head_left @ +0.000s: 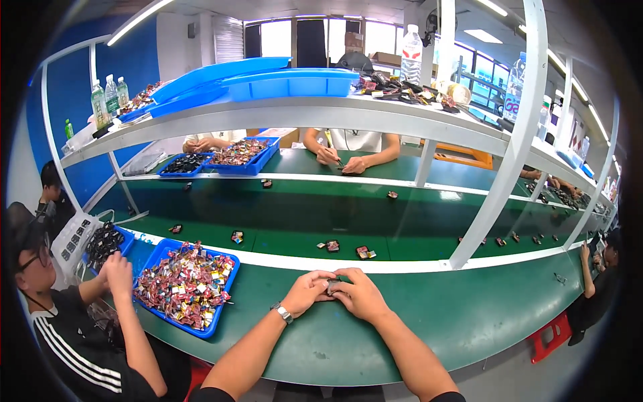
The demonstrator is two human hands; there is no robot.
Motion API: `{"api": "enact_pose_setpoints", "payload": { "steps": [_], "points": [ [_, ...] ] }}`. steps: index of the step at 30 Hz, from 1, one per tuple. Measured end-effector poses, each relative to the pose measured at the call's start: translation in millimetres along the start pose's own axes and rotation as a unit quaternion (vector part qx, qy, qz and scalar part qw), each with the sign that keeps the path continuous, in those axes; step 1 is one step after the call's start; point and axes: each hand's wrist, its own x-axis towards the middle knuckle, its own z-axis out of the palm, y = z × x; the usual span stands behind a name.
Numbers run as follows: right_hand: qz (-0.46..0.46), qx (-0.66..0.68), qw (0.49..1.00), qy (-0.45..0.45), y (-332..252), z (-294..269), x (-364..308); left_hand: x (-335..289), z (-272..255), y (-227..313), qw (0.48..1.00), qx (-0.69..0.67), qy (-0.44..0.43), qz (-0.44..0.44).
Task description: Assembling small electronic components on a production line workbench.
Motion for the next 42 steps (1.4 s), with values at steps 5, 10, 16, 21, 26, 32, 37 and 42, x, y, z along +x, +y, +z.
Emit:
{"api": "enact_pose_setpoints", "payload": {
  "steps": [5, 10, 16, 21, 26, 32, 37, 42],
  "points": [
    [0.084, 0.054, 0.995, 0.017, -1.8, 5.1, -2.0, -2.9, -3.0, 5.8, 0.998, -0.033, -0.053, 0.005],
    [0.100, 0.063, 0.993, 0.016, -3.2, 4.3, -2.0, -0.9, -6.8, 2.8, 0.995, -0.016, -0.092, 0.025],
    [0.094, 0.124, 0.988, 0.000, -2.5, 1.5, -4.9, -0.1, -4.4, -1.3, 0.997, 0.003, -0.073, 0.013],
    [0.090, 0.115, 0.989, 0.026, -4.1, 3.6, -4.7, -1.7, -3.8, -0.5, 0.998, -0.018, -0.059, -0.001],
    [0.113, 0.080, 0.988, 0.063, -10.3, 12.1, -3.3, -0.5, -6.2, -2.6, 0.999, -0.018, -0.049, 0.000],
    [0.104, 0.064, 0.988, 0.091, -14.1, 13.3, -1.9, -0.3, -8.0, -4.0, 0.998, -0.038, -0.050, 0.006],
    [0.117, 0.078, 0.984, 0.110, -12.7, 20.0, -3.8, -0.5, -7.6, -3.3, 0.998, -0.047, -0.049, 0.010],
    [0.108, 0.103, 0.983, 0.108, -9.9, 17.9, -3.6, -1.3, -7.8, -3.4, 0.997, -0.055, -0.053, 0.008]
  ]
}}
